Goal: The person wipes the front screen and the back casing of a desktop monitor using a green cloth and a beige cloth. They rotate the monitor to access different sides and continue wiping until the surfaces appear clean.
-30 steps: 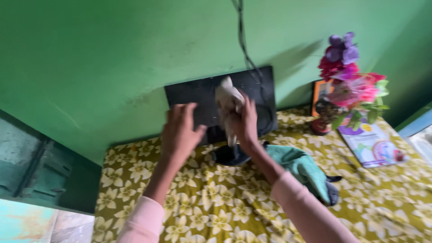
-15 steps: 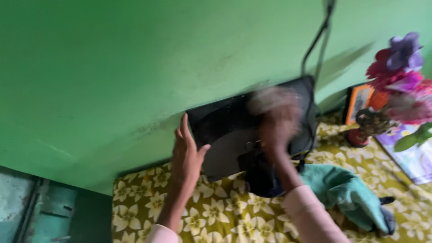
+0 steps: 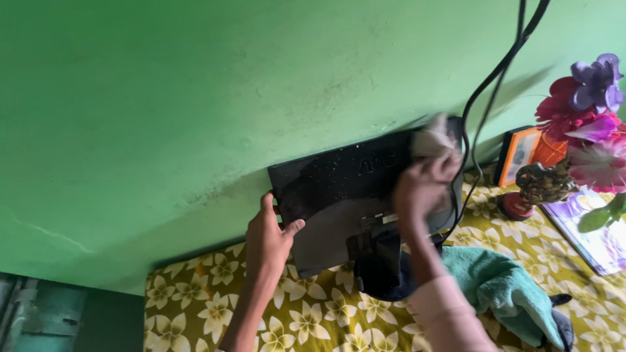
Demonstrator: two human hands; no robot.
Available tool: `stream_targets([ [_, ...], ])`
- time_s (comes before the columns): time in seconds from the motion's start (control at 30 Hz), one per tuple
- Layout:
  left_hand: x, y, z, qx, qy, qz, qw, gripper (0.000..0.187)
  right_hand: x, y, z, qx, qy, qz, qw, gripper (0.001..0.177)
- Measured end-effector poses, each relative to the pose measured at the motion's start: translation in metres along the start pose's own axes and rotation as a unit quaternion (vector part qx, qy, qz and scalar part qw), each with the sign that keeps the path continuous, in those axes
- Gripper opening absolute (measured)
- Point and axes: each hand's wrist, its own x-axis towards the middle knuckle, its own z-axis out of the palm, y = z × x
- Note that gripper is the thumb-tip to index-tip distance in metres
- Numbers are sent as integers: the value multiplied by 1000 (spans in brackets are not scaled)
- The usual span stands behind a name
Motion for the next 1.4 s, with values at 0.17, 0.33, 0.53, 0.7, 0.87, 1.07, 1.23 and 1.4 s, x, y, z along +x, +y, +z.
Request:
stream_targets([
  [0.17,5,-1,-3,-68,36,55,996,78,-66,-35,18,15,-68,-469,881,58],
  [0.33,-4,-6,8,-15,-10,-40,999,82,9,27,0,-27,-126,-143,981,62],
  [0.53,2,-11,13,-6,124,156,980,80,-32,4,13,-55,-45,-177,982,65],
  [0.7,5,-11,9,-32,20,5,999,75,-79,-30,-8,-16,-223,-540,811,69],
  [0.87,-3,-9,9,-23,68,48,996,83,-8,52,-12,-27,-158,-271,949,52],
  [1.07,-2,-13,15,-34,62,25,997,82,25,66,25,140,-10,-49,989,61],
  [1.23,6,-23,20,-73,76,68,992,80,-55,-17,0,-140,-189,-314,920,70],
  [1.4,9,-25,17,-23,69,39,997,72,-77,-54,-38,66,-214,-510,831,55],
])
